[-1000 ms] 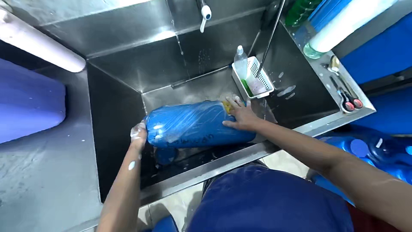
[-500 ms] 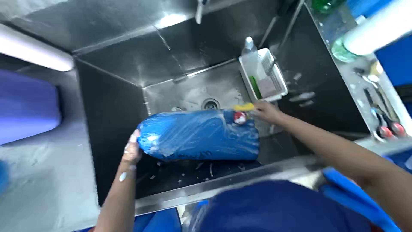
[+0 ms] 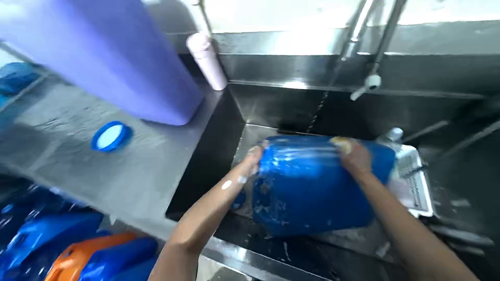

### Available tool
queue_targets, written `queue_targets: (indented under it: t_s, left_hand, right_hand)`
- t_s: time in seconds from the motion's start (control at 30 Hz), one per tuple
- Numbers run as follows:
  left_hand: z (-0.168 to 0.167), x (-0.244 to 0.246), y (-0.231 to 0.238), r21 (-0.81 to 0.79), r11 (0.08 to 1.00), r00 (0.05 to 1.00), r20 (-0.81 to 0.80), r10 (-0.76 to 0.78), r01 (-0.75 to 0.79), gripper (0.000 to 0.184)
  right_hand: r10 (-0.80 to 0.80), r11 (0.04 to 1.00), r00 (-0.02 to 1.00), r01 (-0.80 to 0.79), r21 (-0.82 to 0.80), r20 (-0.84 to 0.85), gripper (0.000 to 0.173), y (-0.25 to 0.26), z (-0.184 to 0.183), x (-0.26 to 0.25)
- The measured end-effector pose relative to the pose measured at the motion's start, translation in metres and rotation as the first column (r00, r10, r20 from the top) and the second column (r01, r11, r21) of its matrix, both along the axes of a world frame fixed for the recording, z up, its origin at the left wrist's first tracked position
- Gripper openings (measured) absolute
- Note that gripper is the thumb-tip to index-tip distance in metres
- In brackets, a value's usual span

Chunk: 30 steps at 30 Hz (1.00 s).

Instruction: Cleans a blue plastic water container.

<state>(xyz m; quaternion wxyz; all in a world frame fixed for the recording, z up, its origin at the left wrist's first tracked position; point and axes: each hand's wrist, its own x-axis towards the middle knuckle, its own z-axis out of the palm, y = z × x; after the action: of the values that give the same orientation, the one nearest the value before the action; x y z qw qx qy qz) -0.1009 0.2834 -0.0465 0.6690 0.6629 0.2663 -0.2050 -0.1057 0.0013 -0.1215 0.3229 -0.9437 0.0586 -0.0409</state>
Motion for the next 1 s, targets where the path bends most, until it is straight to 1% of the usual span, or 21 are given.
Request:
queue_targets:
  t_s: [0.07,0.1,0.13,0.2,0.27,0.33,0.4,0.43,0.5,0.57,0.6,0.63,0.67,0.7,0.77,0.8,0.83,0.87,0.9,0.97,1.0]
  left_hand:
    - [-0.032,0.008,0.006,0.058,0.997,0.998,0.035,0.058,-0.059,0.042]
    - [-0.044,0.011,0.006,0.081,0.994,0.997,0.045,0.068,-0.072,0.046]
    - [-0.050,0.014,0.004,0.112,0.991,0.996,0.062,0.063,-0.070,0.048]
    - [-0.056,0.011,0.000,0.163,0.986,0.989,0.148,0.018,-0.042,0.041]
    - [-0.059,-0.005,0.006,0.209,0.978,0.963,0.259,-0.071,0.015,0.038]
    - [-0.059,-0.023,0.011,0.257,0.958,0.923,0.324,-0.207,0.124,0.042]
    - [-0.059,-0.032,0.003,0.239,0.965,0.925,0.328,-0.189,0.112,0.016]
    - [-0.058,-0.030,-0.001,0.219,0.971,0.931,0.327,-0.163,0.093,0.011]
    - [-0.059,-0.028,-0.005,0.192,0.980,0.939,0.324,-0.116,0.054,0.009]
    - [-0.059,-0.028,-0.007,0.209,0.977,0.945,0.307,-0.115,0.051,0.009]
    - [-0.059,-0.029,-0.006,0.218,0.975,0.944,0.309,-0.119,0.052,0.011]
    - [-0.059,-0.030,-0.004,0.224,0.973,0.941,0.314,-0.127,0.056,0.010]
    - [-0.057,-0.031,0.001,0.237,0.968,0.934,0.319,-0.160,0.085,0.011]
    - [-0.055,-0.033,0.011,0.264,0.953,0.917,0.326,-0.231,0.147,0.013]
    - [-0.060,-0.044,0.039,0.412,0.849,0.841,0.280,-0.463,0.331,0.024]
    - [-0.066,-0.050,0.051,0.487,0.772,0.788,0.238,-0.567,0.409,0.037]
    - [-0.073,-0.055,0.060,0.526,0.716,0.748,0.206,-0.631,0.459,0.049]
    - [-0.078,-0.057,0.064,0.537,0.695,0.731,0.197,-0.654,0.478,0.056]
    - [-0.083,-0.058,0.067,0.534,0.697,0.722,0.212,-0.659,0.479,0.058]
    - [-0.082,-0.056,0.067,0.492,0.708,0.722,0.207,-0.660,0.506,0.054]
    - [-0.078,-0.056,0.066,0.478,0.702,0.724,0.178,-0.666,0.528,0.055]
  right_hand:
    - [-0.322,0.938,0.939,0.334,0.094,-0.124,0.050,-0.049,-0.043,0.002]
    - [-0.375,0.911,0.915,0.393,0.124,-0.147,0.054,-0.040,-0.056,-0.004]
    - [-0.319,0.930,0.937,0.338,0.144,-0.140,0.059,-0.012,-0.059,-0.012]
    - [-0.036,0.971,0.998,0.047,0.233,-0.049,0.062,0.062,-0.041,-0.029]
    - [0.174,0.937,0.984,-0.155,0.313,-0.034,0.050,0.086,-0.027,-0.039]
    - [0.166,0.957,0.978,-0.129,0.261,-0.128,0.042,0.033,-0.055,-0.030]
    - [-0.017,0.978,0.941,0.087,0.191,-0.338,0.044,-0.041,-0.108,-0.026]
    - [-0.092,0.971,0.907,0.174,0.166,-0.410,0.046,-0.057,-0.119,-0.025]
    - [-0.059,0.969,0.910,0.150,0.194,-0.409,0.045,-0.019,-0.091,-0.033]
    - [0.219,0.943,0.961,-0.163,0.291,-0.169,0.038,0.068,-0.030,-0.049]
    - [0.350,0.886,0.937,-0.323,0.332,-0.023,0.032,0.103,-0.003,-0.043]
    - [0.436,0.836,0.896,-0.437,0.333,0.081,0.029,0.121,0.007,-0.026]
    - [0.465,0.808,0.881,-0.462,0.366,0.085,0.029,0.121,0.003,0.000]
    - [0.423,0.819,0.905,-0.404,0.408,0.046,0.030,0.105,-0.018,0.031]
    - [0.162,0.925,0.977,-0.103,0.367,-0.135,0.038,0.037,-0.101,0.070]
    - [0.035,0.950,0.961,0.054,0.308,-0.275,0.043,-0.002,-0.135,0.073]
    - [-0.031,0.963,0.912,0.136,0.231,-0.409,0.050,-0.030,-0.147,0.070]
    - [-0.067,0.969,0.880,0.169,0.179,-0.469,0.053,-0.036,-0.141,0.058]
    - [-0.056,0.976,0.900,0.141,0.168,-0.432,0.053,-0.024,-0.123,0.035]
    - [0.135,0.971,0.977,-0.098,0.218,-0.166,0.043,0.030,-0.071,-0.041]
    - [0.245,0.937,0.969,-0.231,0.261,-0.022,0.038,0.051,-0.048,-0.081]
